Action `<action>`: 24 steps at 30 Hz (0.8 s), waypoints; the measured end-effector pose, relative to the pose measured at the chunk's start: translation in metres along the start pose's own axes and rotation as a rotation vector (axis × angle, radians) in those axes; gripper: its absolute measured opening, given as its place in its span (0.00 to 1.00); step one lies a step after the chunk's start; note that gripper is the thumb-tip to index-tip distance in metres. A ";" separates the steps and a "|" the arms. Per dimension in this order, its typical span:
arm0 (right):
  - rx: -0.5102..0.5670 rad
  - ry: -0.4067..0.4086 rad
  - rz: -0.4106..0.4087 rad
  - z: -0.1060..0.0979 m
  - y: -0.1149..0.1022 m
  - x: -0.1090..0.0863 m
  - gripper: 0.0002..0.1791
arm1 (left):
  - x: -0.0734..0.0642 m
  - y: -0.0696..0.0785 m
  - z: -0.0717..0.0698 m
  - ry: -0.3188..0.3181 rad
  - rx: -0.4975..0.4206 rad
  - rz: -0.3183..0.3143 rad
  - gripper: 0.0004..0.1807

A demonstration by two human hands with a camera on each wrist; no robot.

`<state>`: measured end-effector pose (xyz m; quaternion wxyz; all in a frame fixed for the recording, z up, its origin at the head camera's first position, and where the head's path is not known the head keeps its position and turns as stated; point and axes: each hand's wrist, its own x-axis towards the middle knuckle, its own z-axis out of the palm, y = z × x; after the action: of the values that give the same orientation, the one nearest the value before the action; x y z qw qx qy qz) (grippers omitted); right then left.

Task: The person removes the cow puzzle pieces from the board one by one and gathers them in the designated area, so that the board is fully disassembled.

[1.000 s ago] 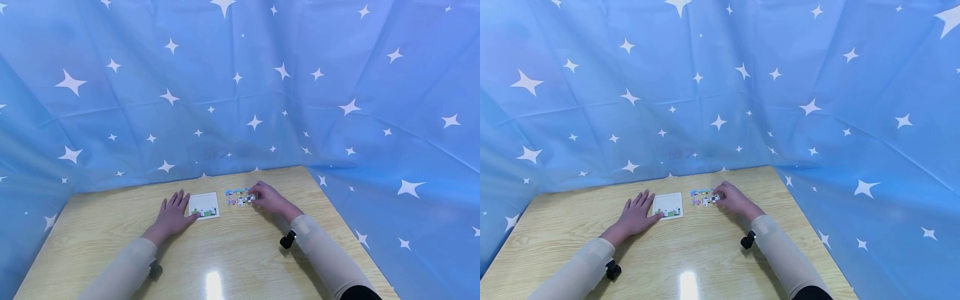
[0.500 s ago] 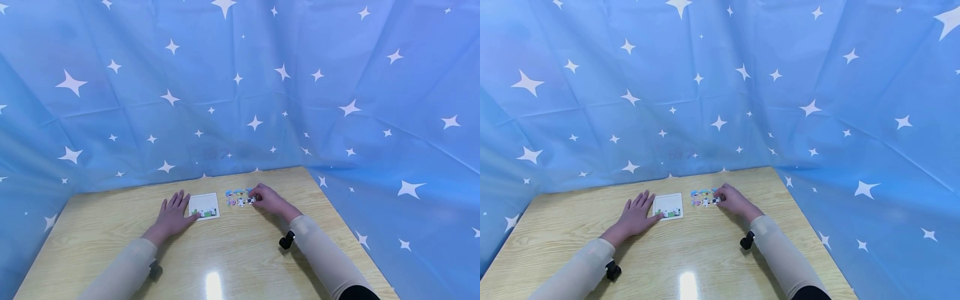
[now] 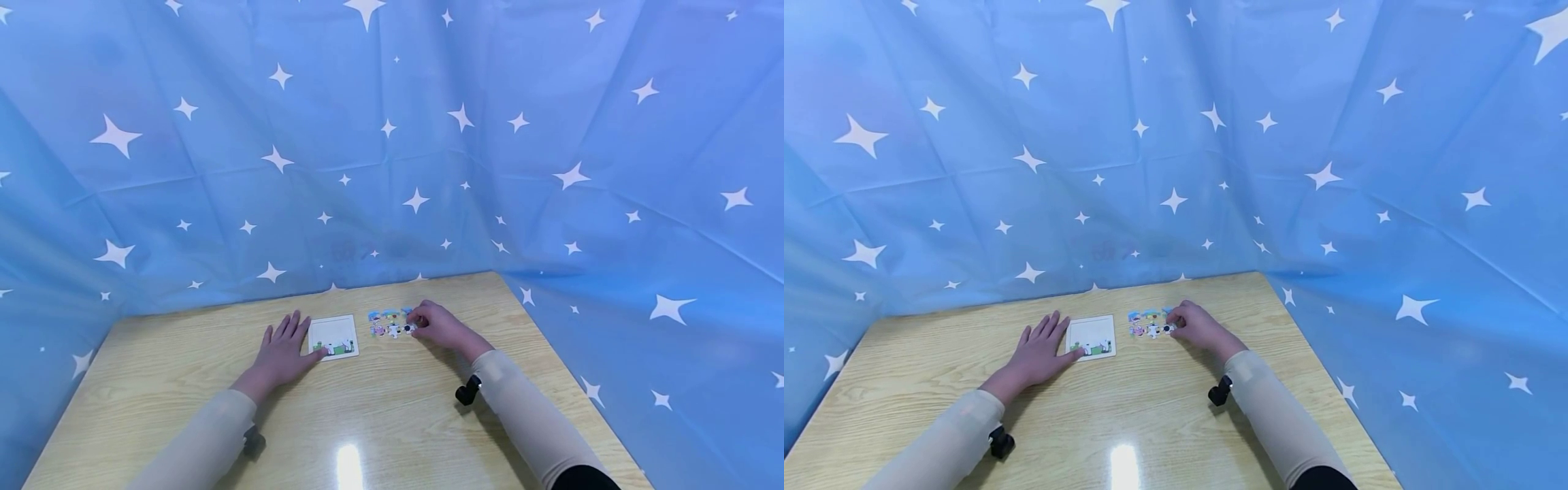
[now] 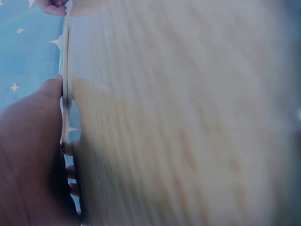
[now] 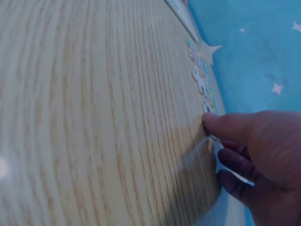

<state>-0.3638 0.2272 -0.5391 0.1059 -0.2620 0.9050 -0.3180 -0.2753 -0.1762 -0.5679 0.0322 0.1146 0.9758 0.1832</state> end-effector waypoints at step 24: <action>0.073 0.127 -0.080 0.022 -0.024 0.002 0.07 | -0.001 -0.001 -0.003 -0.006 0.012 0.014 0.56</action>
<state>-0.3474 0.1987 -0.5414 0.0450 -0.2735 0.8865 -0.3706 -0.2747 -0.1781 -0.5656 0.0333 0.1223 0.9760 0.1772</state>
